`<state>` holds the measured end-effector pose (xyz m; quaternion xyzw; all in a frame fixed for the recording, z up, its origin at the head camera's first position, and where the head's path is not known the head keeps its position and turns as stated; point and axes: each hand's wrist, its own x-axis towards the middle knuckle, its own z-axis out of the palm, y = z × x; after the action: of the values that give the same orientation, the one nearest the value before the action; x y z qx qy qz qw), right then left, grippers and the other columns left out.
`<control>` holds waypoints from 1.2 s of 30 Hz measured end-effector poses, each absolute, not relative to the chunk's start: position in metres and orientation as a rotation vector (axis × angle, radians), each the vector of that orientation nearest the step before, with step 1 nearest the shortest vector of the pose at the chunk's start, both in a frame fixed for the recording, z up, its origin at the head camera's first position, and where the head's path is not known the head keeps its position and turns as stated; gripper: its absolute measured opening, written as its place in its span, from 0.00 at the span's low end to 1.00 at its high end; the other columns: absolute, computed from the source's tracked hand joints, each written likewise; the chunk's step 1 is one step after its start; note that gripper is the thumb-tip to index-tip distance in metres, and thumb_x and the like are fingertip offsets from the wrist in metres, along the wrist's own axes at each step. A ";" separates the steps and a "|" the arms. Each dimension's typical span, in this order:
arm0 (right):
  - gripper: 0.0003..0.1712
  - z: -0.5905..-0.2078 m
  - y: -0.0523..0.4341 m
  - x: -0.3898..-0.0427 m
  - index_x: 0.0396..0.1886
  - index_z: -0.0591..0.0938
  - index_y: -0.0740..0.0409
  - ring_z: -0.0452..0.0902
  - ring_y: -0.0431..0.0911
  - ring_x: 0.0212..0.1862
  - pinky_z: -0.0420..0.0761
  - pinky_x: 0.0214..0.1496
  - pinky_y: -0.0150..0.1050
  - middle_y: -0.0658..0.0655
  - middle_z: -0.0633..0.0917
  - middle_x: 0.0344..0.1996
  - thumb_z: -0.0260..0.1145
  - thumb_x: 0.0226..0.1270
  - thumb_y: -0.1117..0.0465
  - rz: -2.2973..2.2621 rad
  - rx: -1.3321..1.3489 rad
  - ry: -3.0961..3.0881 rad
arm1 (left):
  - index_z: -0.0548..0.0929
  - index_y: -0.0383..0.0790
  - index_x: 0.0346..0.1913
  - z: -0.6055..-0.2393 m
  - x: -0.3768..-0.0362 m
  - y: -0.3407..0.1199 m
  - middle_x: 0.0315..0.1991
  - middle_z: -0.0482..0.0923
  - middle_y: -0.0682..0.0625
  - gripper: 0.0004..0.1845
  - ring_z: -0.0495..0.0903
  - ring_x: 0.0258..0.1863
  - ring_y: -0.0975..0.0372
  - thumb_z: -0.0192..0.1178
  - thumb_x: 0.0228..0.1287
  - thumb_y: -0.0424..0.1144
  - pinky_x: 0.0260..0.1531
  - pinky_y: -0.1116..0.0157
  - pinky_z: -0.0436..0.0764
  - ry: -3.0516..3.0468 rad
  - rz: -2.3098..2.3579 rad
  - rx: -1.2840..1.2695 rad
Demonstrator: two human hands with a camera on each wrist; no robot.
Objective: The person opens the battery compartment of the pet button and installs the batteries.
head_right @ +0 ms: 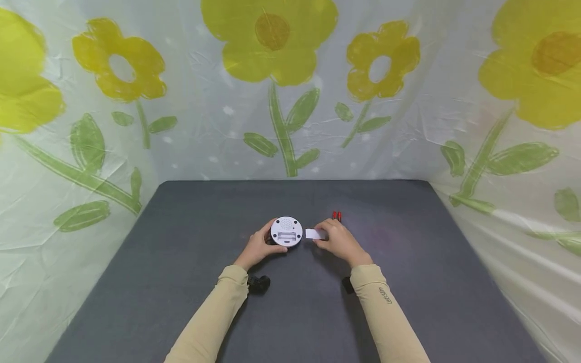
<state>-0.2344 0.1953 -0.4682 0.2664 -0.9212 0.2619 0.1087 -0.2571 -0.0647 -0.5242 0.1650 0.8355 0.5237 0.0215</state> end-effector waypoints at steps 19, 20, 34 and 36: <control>0.12 -0.479 0.270 -0.217 0.33 0.83 0.64 0.74 0.48 0.34 0.74 0.37 0.46 0.56 0.81 0.31 0.74 0.47 0.65 0.775 0.605 -2.946 | 0.59 0.44 0.71 -0.520 -0.256 -0.065 0.64 0.65 0.48 0.53 0.68 0.60 0.58 0.77 0.39 0.45 0.57 0.57 0.67 2.593 1.612 0.493; 0.12 -0.480 0.270 -0.217 0.32 0.83 0.64 0.74 0.48 0.34 0.74 0.37 0.46 0.56 0.81 0.31 0.74 0.47 0.65 0.776 0.599 -2.954 | 0.59 0.44 0.71 -0.520 -0.256 -0.065 0.64 0.65 0.48 0.53 0.68 0.59 0.58 0.77 0.39 0.45 0.57 0.57 0.67 2.593 1.610 0.491; 0.15 -0.477 0.273 -0.220 0.34 0.84 0.66 0.76 0.49 0.35 0.75 0.38 0.44 0.57 0.82 0.32 0.74 0.46 0.64 0.831 0.569 -3.003 | 0.60 0.46 0.70 -0.522 -0.258 -0.065 0.65 0.64 0.49 0.53 0.67 0.60 0.59 0.77 0.39 0.45 0.58 0.58 0.66 2.589 1.600 0.466; 0.17 -0.476 0.273 -0.222 0.37 0.83 0.68 0.77 0.51 0.37 0.76 0.39 0.45 0.59 0.83 0.34 0.74 0.47 0.63 0.869 0.512 -3.012 | 0.59 0.46 0.71 -0.522 -0.257 -0.065 0.65 0.63 0.49 0.53 0.67 0.61 0.59 0.77 0.39 0.45 0.58 0.58 0.66 2.586 1.595 0.462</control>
<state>-0.2223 0.2729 -0.4760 0.1610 -0.9482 0.2734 -0.0173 -0.2575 -0.0650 -0.5221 0.1501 0.8410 0.5187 0.0342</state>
